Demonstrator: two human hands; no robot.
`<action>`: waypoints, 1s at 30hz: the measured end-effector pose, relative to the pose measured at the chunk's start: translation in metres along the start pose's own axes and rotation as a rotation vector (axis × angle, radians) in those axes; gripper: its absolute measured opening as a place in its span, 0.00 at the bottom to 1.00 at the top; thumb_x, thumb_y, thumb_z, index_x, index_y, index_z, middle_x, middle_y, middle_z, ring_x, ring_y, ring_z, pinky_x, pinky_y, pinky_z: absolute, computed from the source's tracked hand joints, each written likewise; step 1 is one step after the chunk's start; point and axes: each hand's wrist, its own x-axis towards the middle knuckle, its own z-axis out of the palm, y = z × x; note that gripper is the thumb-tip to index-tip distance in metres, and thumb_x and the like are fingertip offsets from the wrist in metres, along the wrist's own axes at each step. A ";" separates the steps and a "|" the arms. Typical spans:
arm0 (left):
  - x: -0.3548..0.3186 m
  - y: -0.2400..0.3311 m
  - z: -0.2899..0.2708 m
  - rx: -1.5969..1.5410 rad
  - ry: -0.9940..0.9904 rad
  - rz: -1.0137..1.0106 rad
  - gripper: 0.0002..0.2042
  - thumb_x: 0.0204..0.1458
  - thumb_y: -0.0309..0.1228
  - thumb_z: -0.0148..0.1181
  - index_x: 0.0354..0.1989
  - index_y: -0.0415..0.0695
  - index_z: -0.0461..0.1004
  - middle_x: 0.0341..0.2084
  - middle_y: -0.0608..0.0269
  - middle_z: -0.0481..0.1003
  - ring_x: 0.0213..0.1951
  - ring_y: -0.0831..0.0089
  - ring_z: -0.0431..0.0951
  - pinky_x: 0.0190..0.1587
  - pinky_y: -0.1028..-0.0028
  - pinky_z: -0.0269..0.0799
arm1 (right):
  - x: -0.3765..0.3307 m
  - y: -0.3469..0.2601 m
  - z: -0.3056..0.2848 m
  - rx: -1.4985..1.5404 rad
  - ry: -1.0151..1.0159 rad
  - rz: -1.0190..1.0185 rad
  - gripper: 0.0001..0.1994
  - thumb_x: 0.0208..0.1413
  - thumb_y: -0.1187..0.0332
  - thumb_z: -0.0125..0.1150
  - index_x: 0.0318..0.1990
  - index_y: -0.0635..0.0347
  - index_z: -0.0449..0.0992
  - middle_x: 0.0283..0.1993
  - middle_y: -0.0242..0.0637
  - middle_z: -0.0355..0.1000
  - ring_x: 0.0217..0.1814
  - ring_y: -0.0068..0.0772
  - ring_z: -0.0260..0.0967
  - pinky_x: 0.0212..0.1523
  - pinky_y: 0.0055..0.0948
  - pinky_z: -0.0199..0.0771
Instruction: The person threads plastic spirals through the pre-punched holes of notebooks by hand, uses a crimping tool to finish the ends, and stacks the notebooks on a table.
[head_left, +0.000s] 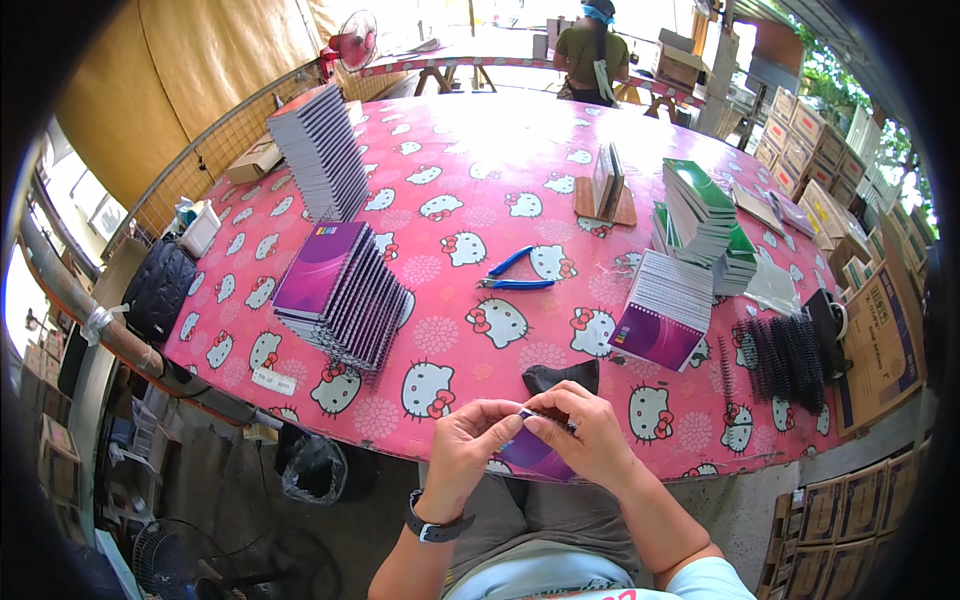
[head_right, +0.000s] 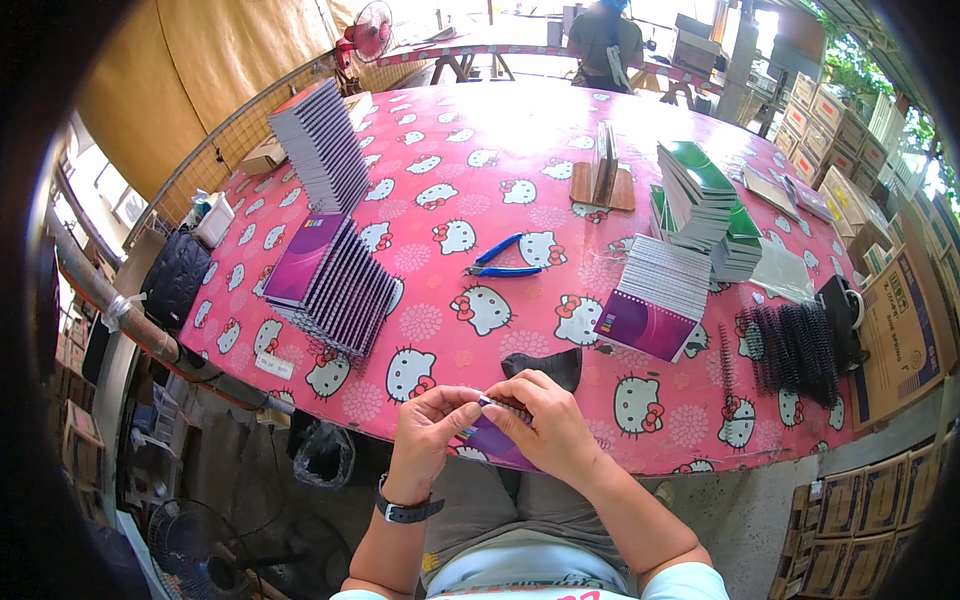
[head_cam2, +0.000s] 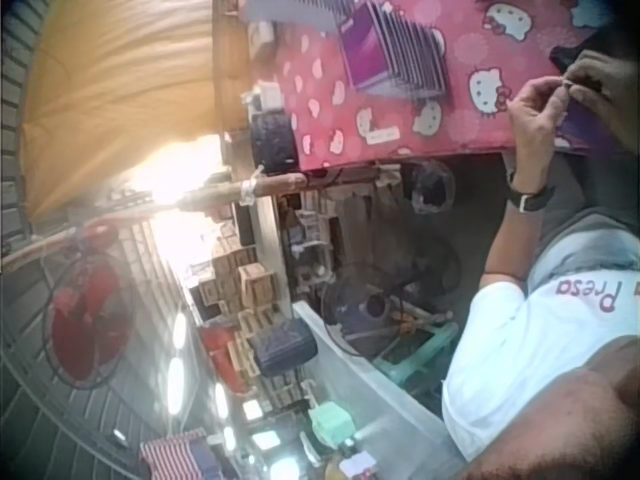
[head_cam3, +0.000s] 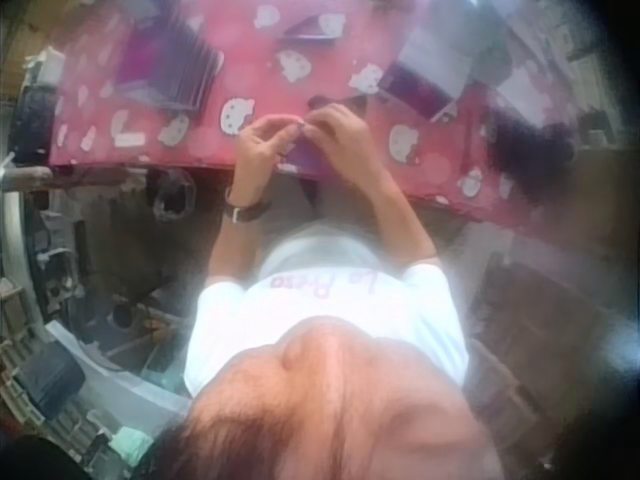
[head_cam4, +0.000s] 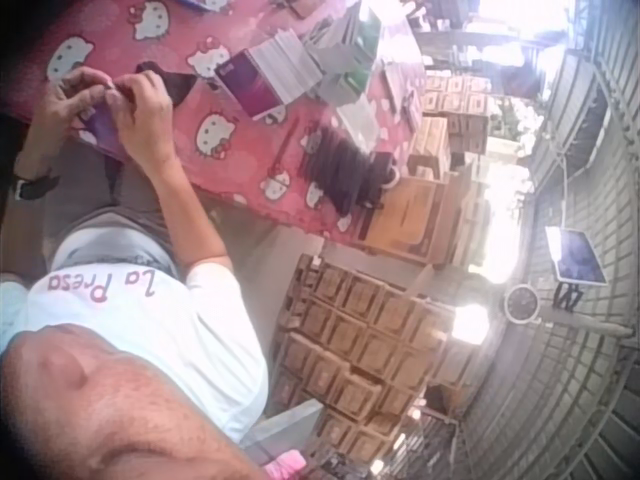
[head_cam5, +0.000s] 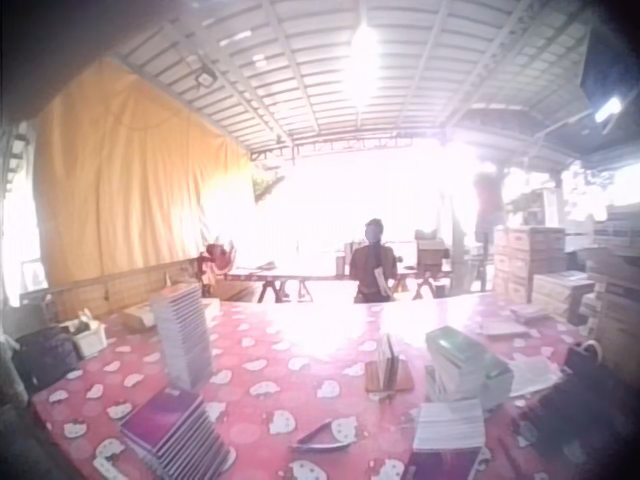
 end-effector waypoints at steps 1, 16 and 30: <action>0.000 -0.001 0.001 0.005 -0.006 0.015 0.08 0.54 0.26 0.62 0.39 0.35 0.77 0.30 0.67 0.78 0.30 0.86 0.74 0.33 0.85 0.68 | 0.002 -0.002 -0.001 0.024 -0.007 0.018 0.07 0.52 0.70 0.66 0.35 0.65 0.77 0.32 0.37 0.71 0.29 0.27 0.70 0.30 0.25 0.70; 0.001 -0.020 0.009 0.301 0.086 0.273 0.05 0.53 0.23 0.62 0.36 0.37 0.76 0.28 0.65 0.77 0.31 0.82 0.75 0.34 0.82 0.71 | 0.000 0.003 -0.001 -0.077 0.043 -0.135 0.09 0.48 0.73 0.65 0.36 0.63 0.74 0.33 0.39 0.71 0.37 0.40 0.69 0.36 0.33 0.71; 0.003 -0.024 0.010 0.333 0.163 0.328 0.06 0.53 0.25 0.63 0.36 0.38 0.75 0.28 0.65 0.77 0.29 0.82 0.74 0.32 0.81 0.70 | 0.004 -0.002 -0.007 -0.089 0.000 -0.156 0.11 0.52 0.75 0.61 0.44 0.63 0.75 0.33 0.40 0.71 0.38 0.39 0.69 0.39 0.32 0.71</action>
